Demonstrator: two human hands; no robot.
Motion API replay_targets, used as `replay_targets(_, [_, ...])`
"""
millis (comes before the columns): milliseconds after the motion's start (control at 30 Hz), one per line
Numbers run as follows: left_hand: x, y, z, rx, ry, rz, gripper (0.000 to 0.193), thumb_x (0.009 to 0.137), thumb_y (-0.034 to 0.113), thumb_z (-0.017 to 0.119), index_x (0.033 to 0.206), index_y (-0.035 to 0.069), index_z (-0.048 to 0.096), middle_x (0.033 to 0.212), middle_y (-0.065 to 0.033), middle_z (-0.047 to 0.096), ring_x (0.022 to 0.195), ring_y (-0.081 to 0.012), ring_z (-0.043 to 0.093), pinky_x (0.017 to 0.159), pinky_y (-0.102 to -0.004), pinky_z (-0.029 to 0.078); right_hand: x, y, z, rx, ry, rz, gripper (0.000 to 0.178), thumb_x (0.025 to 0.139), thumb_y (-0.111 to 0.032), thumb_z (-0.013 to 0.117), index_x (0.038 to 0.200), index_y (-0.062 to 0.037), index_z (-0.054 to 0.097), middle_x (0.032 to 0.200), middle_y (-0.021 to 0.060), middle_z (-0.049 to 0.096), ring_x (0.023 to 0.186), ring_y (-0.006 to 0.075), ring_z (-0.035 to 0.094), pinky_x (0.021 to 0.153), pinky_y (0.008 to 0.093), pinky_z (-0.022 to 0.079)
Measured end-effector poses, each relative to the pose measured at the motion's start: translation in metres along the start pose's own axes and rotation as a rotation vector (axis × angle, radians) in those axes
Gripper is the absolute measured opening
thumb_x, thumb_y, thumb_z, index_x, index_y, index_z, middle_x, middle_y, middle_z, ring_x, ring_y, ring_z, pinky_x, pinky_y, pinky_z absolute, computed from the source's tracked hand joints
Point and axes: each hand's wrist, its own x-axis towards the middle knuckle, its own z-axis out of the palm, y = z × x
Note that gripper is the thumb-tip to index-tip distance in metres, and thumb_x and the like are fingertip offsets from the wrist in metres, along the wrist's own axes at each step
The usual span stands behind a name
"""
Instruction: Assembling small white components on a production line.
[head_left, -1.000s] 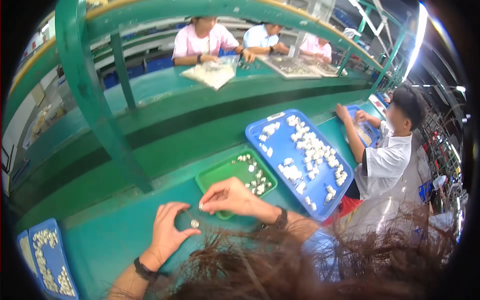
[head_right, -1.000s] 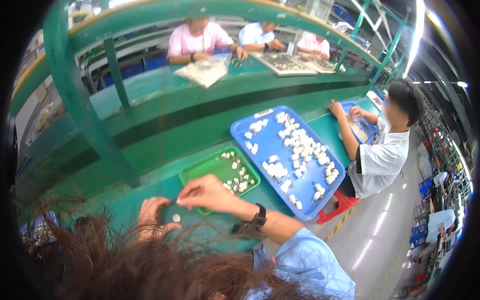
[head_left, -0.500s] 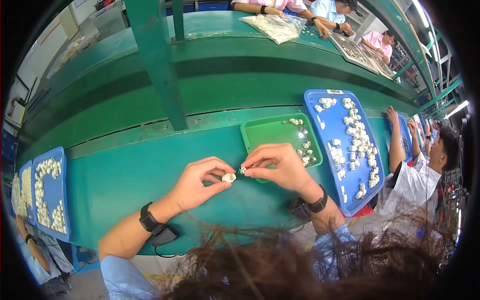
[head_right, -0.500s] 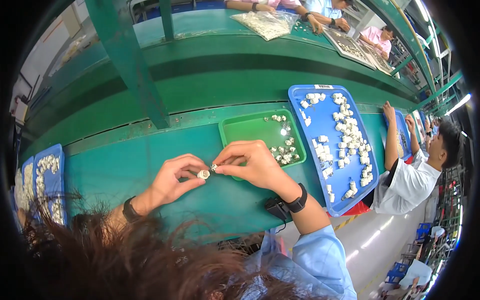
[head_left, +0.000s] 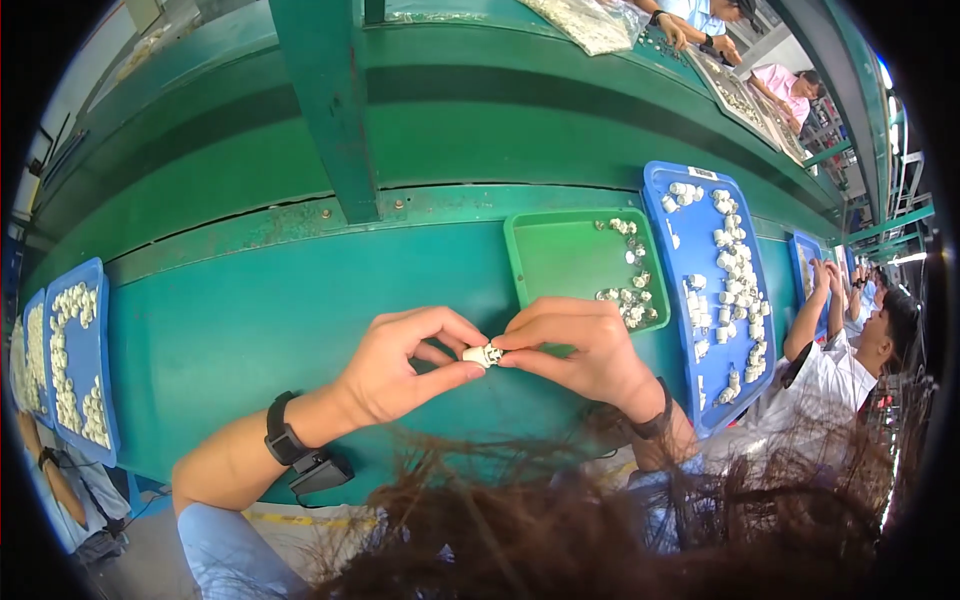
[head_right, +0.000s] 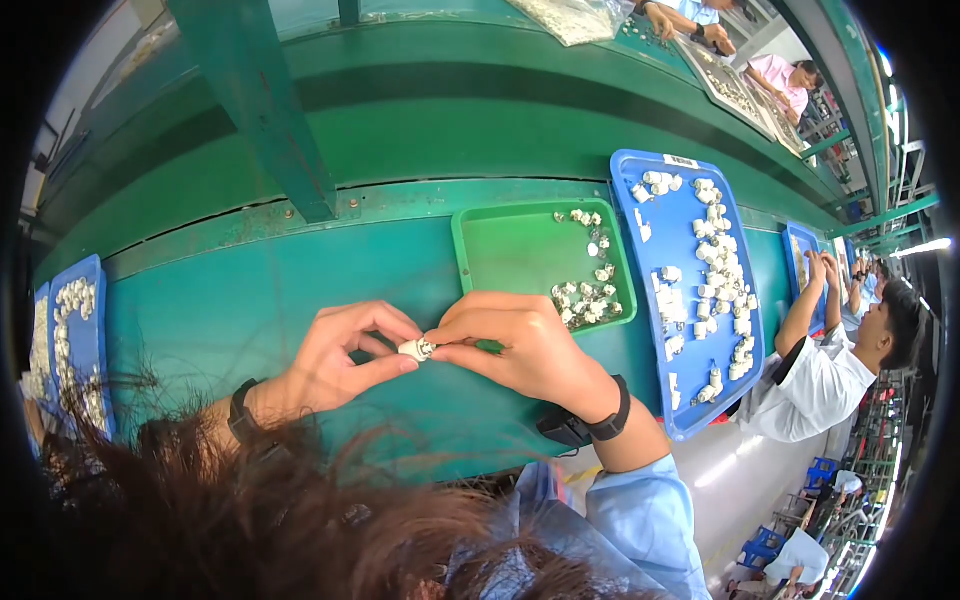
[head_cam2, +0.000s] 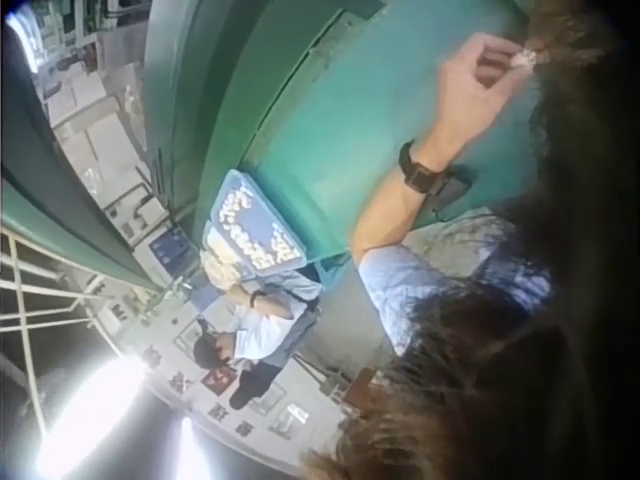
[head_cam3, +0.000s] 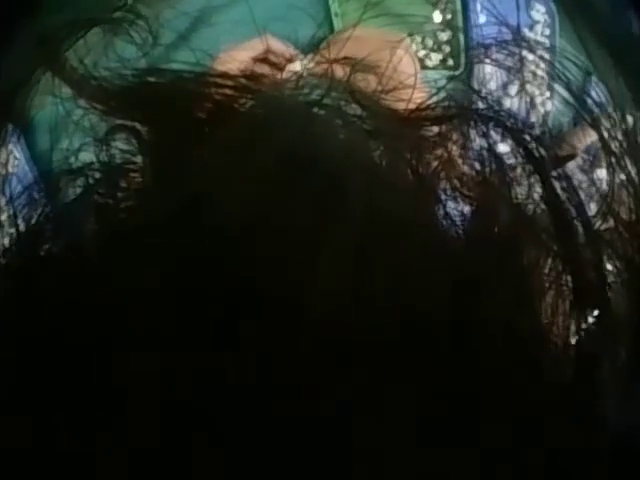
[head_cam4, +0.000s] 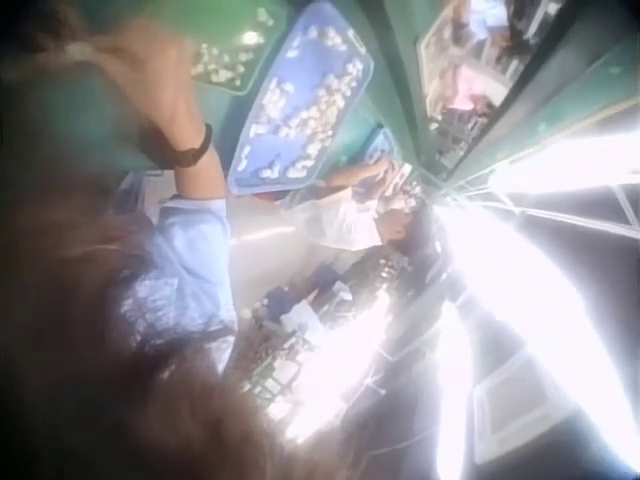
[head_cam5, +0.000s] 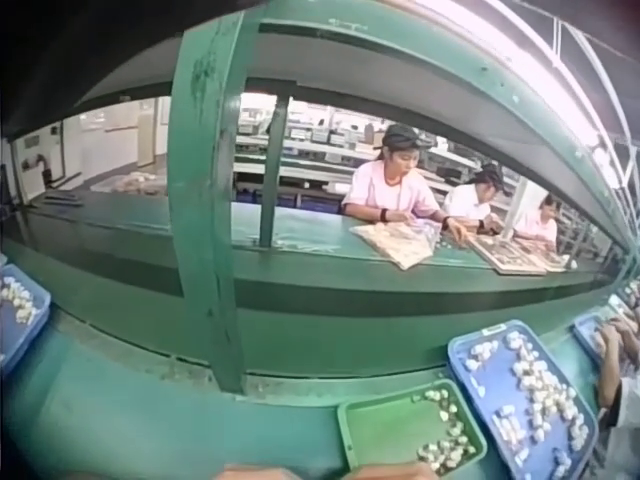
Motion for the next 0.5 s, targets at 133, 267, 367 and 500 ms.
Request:
replay_targets(133, [-0.0007,0.0005,0.0023,0.033,0.002,0.048,0.024,0.090,-0.002,0.078,0.110,-0.001,0.065,0.112,-0.0153,0.071,0.102,-0.0221,0.072,0.083,-0.0324,0.064,-0.0011,0.0011,-0.0005,-0.011,-0.006,-0.036,0.022,0.079,-0.001,0.086,0.100,-0.0048,0.082,0.094,0.0087,0.077,0.080,0.0210,0.074,0.068,0.0307,0.060])
replay_targets(267, [-0.0019,0.0011,0.0031,0.047,0.006,0.065,0.025,0.089,-0.003,0.080,0.109,-0.002,0.065,0.111,-0.0155,0.071,0.100,-0.0228,0.073,0.081,-0.0320,0.064,-0.0024,0.0007,0.0006,0.012,0.001,-0.025,0.022,0.079,-0.001,0.086,0.100,-0.0049,0.082,0.093,0.0088,0.077,0.080,0.0218,0.074,0.068,0.0307,0.060])
replay_targets(367, [-0.0020,0.0016,0.0040,0.060,0.026,0.093,0.025,0.089,-0.003,0.080,0.109,-0.001,0.065,0.111,-0.0151,0.071,0.099,-0.0223,0.073,0.080,-0.0319,0.064,-0.0019,0.0000,-0.0007,0.043,0.000,0.012,0.021,0.080,0.000,0.085,0.100,-0.0050,0.082,0.093,0.0087,0.077,0.080,0.0220,0.074,0.068,0.0310,0.060])
replay_targets(500, [-0.0012,-0.0018,0.0089,0.040,0.090,0.089,0.022,0.089,0.004,0.082,0.106,0.001,0.069,0.106,-0.0101,0.074,0.091,-0.0161,0.074,0.075,-0.0283,0.064,0.0001,-0.0011,-0.0017,0.073,-0.015,0.064,0.021,0.080,0.000,0.085,0.100,-0.0054,0.082,0.093,0.0085,0.077,0.080,0.0221,0.074,0.068,0.0317,0.060])
